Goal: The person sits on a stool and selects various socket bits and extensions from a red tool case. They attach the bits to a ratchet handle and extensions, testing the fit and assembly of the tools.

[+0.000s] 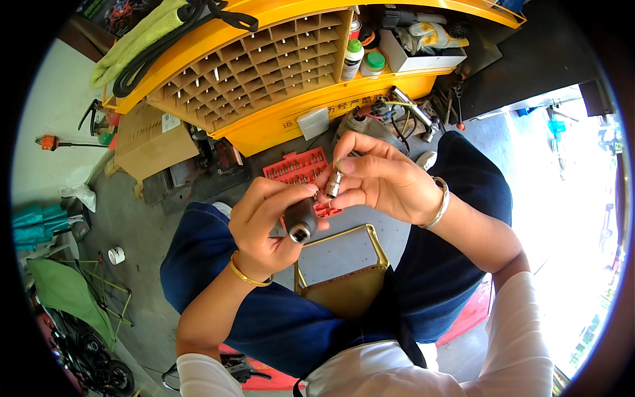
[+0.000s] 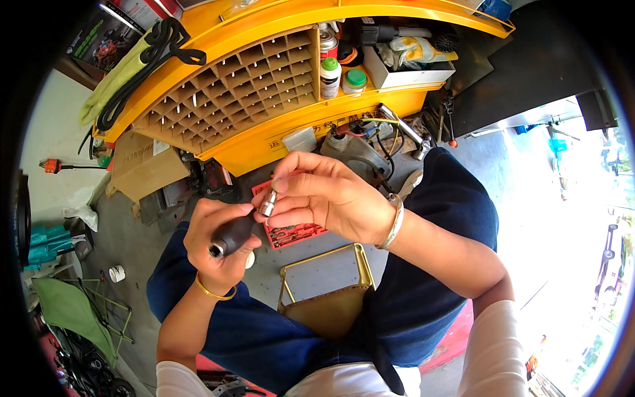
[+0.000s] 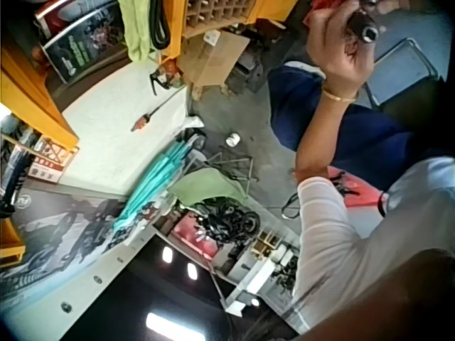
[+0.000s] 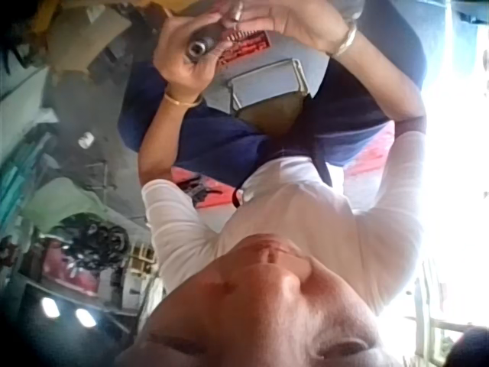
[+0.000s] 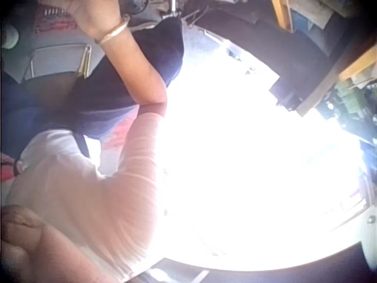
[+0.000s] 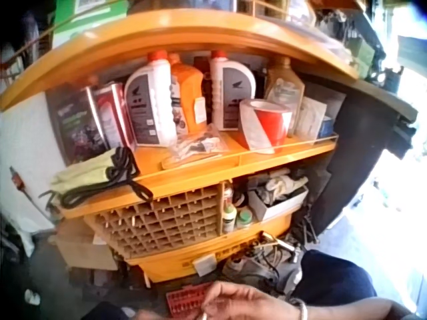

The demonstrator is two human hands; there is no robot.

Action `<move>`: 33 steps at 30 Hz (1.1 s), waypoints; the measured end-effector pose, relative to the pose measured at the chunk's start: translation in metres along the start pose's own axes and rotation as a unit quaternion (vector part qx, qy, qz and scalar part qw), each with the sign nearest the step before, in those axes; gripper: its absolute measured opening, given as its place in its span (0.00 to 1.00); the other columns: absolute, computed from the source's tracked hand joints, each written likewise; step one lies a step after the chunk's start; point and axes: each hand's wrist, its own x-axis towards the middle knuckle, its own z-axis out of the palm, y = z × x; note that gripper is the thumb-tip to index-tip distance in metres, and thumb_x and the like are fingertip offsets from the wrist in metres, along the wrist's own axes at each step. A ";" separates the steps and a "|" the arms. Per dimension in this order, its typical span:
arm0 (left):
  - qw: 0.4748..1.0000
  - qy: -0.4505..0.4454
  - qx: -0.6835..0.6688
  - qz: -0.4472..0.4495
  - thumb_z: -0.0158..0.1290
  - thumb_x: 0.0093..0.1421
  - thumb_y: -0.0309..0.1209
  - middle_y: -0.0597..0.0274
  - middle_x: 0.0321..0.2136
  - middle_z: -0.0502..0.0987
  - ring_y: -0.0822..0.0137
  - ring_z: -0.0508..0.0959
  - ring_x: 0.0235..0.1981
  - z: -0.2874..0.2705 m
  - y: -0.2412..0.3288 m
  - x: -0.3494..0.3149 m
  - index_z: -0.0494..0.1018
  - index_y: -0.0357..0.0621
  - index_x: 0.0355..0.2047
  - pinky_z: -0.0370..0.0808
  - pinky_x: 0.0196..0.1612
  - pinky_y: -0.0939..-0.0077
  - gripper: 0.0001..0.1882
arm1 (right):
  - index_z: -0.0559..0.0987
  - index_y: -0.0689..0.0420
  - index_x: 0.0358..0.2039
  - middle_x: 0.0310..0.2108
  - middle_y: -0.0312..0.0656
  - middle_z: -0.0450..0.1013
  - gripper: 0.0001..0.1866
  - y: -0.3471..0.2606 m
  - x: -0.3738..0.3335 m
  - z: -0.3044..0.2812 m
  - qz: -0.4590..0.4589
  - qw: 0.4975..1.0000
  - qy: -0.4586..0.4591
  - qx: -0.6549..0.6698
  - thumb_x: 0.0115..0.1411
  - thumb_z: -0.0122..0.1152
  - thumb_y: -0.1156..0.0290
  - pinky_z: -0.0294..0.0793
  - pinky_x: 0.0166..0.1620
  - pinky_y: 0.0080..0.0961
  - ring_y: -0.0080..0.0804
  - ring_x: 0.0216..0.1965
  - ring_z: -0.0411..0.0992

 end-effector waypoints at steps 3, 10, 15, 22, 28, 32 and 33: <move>0.988 0.033 -0.095 -0.114 0.61 0.49 0.31 0.61 0.27 0.74 0.72 0.73 0.24 -0.003 -0.003 -0.013 0.74 0.37 0.35 0.69 0.25 0.83 0.14 | 0.68 0.59 0.34 0.36 0.47 0.72 0.02 0.004 0.004 -0.006 0.055 0.996 0.011 0.076 0.62 0.47 0.75 0.78 0.43 0.26 0.36 0.40 0.75; 0.809 0.170 -0.365 -0.427 0.47 0.64 0.41 0.64 0.22 0.72 0.79 0.64 0.17 -0.017 -0.021 -0.013 0.70 0.37 0.36 0.63 0.22 0.86 0.16 | 0.69 0.58 0.33 0.39 0.48 0.71 0.01 0.009 0.008 -0.022 0.096 0.975 0.041 0.195 0.60 0.49 0.75 0.78 0.46 0.25 0.39 0.43 0.74; 0.558 0.248 -0.521 -0.597 0.51 0.61 0.41 0.65 0.20 0.71 0.78 0.65 0.16 -0.031 -0.052 -0.032 0.71 0.38 0.33 0.65 0.20 0.88 0.15 | 0.71 0.59 0.34 0.40 0.49 0.72 0.03 0.010 0.011 -0.021 0.104 0.972 0.067 0.202 0.60 0.49 0.76 0.78 0.45 0.25 0.39 0.43 0.74; 0.473 0.255 -0.538 -0.650 0.51 0.61 0.38 0.63 0.24 0.74 0.77 0.68 0.16 -0.026 -0.050 -0.047 0.71 0.40 0.32 0.70 0.22 0.89 0.12 | 0.71 0.59 0.34 0.41 0.49 0.72 0.03 0.015 0.016 -0.022 0.108 0.972 0.064 0.199 0.60 0.49 0.76 0.78 0.45 0.25 0.38 0.43 0.74; 0.461 0.258 -0.546 -0.650 0.51 0.61 0.38 0.64 0.25 0.74 0.78 0.68 0.16 -0.031 -0.052 -0.055 0.71 0.41 0.31 0.71 0.22 0.88 0.12 | 0.72 0.59 0.34 0.40 0.47 0.73 0.04 0.020 0.021 -0.025 0.116 0.973 0.081 0.183 0.60 0.49 0.76 0.78 0.46 0.25 0.38 0.43 0.74; 0.450 0.265 -0.550 -0.652 0.52 0.60 0.39 0.64 0.23 0.73 0.77 0.68 0.16 -0.038 -0.053 -0.064 0.71 0.40 0.31 0.70 0.22 0.88 0.13 | 0.72 0.57 0.34 0.38 0.44 0.74 0.03 0.028 0.029 -0.038 0.112 0.977 0.129 0.129 0.59 0.50 0.75 0.77 0.46 0.26 0.36 0.43 0.74; 0.449 0.274 -0.543 -0.654 0.52 0.60 0.39 0.64 0.22 0.73 0.77 0.68 0.16 -0.041 -0.048 -0.061 0.72 0.40 0.31 0.70 0.22 0.88 0.14 | 0.72 0.57 0.34 0.37 0.43 0.74 0.03 0.032 0.030 -0.042 0.113 0.976 0.150 0.110 0.59 0.51 0.75 0.77 0.46 0.26 0.35 0.43 0.74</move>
